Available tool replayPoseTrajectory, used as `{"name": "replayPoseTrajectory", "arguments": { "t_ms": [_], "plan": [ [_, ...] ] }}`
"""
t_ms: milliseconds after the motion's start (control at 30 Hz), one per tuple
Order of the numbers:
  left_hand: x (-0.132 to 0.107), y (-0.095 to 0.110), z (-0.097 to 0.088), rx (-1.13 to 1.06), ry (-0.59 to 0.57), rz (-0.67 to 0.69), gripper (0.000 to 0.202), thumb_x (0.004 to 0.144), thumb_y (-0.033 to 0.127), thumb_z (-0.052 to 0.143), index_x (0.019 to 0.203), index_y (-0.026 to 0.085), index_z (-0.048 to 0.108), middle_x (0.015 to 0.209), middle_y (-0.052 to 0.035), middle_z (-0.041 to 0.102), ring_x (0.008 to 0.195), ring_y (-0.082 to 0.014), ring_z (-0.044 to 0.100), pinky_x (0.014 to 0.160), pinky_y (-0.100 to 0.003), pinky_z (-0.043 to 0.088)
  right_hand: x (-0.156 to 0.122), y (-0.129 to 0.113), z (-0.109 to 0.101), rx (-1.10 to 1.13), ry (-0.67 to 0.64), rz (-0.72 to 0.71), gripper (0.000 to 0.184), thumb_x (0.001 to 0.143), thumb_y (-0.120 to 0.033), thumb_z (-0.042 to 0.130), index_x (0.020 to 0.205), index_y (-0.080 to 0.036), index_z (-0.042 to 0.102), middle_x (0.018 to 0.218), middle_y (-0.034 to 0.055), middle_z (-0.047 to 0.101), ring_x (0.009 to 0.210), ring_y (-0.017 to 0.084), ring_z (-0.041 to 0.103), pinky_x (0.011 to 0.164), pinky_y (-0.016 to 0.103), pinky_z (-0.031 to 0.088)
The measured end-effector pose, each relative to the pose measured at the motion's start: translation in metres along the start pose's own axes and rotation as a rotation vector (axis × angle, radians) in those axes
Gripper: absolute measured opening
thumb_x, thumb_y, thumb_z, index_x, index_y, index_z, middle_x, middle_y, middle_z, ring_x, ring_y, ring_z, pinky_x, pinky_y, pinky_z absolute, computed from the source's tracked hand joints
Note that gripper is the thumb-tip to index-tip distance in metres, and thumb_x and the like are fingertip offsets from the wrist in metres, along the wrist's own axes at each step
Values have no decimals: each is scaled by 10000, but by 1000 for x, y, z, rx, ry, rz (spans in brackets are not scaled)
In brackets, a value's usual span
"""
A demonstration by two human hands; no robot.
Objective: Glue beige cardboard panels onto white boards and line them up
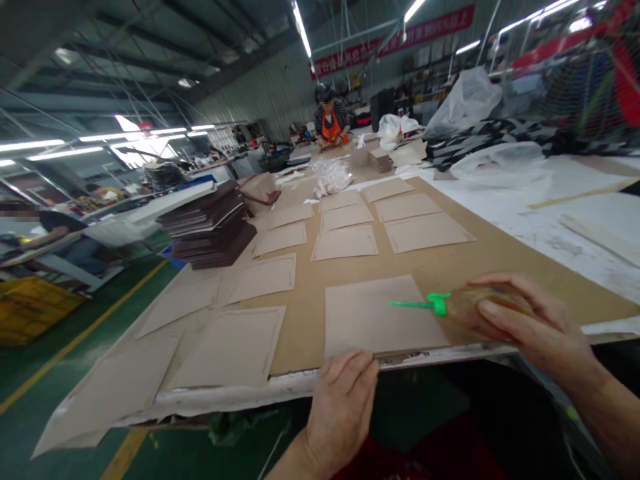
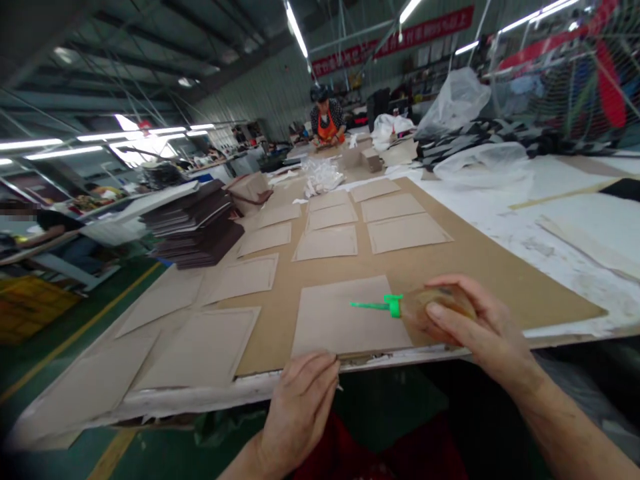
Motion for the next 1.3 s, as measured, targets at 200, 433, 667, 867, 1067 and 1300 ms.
{"name": "replayPoseTrajectory", "arguments": {
  "t_ms": [200, 433, 667, 867, 1067, 1300],
  "plan": [
    [-8, 0, 12, 110, 84, -83, 299, 989, 172, 419, 1181, 171, 648, 1185, -43, 708, 1077, -221, 609, 908, -386, 508, 10, -32, 61, -233, -282, -236, 343, 835, -504, 659, 1054, -241, 641, 917, 32, 694, 798, 241, 645, 662, 329, 499],
    [-17, 3, 12, 101, 120, -123, 316, 969, 162, 470, 1245, 156, 625, 1285, -39, 670, 1190, -234, 560, 981, -389, 449, 8, -51, 109, -354, -472, -356, 287, 884, -439, 603, 1087, -237, 605, 910, 25, 680, 798, 222, 628, 667, 326, 463],
    [-23, 9, 9, 31, 221, -149, 338, 924, 128, 547, 1252, 160, 620, 1257, -50, 681, 1220, -234, 551, 1011, -382, 440, 11, -75, 139, -385, -614, -475, 191, 861, -343, 626, 1015, -230, 617, 813, -11, 644, 699, 166, 584, 620, 281, 422],
    [-31, -25, -9, -23, 293, -206, 349, 842, -17, 607, 1150, 143, 640, 1119, -96, 687, 1108, -221, 594, 1019, -392, 464, 41, -76, 95, -201, -408, -345, 252, 829, -394, 710, 1012, -239, 628, 698, -37, 543, 594, 137, 467, 527, 263, 336],
    [-24, -40, -14, 37, 237, -175, 329, 854, 54, 643, 1171, 144, 626, 1138, -110, 678, 1102, -264, 593, 974, -441, 469, 58, -40, 27, 290, -39, -137, 221, 770, -360, 754, 936, -248, 659, 662, -32, 535, 487, 120, 423, 384, 238, 295],
    [-20, -44, -12, 62, 120, -183, 244, 905, 130, 593, 1142, 176, 629, 1122, -89, 683, 1078, -261, 586, 917, -433, 461, 16, 33, -19, 665, 330, 238, 197, 701, -377, 737, 828, -235, 691, 871, 42, 701, 671, 252, 694, 343, 227, 389]
  ]
}}
Point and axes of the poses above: each hand's wrist, its own x-axis towards the middle knuckle, its own z-axis out of the palm, y = z × x, the point moved 7 cm from there along x, towards the middle knuckle
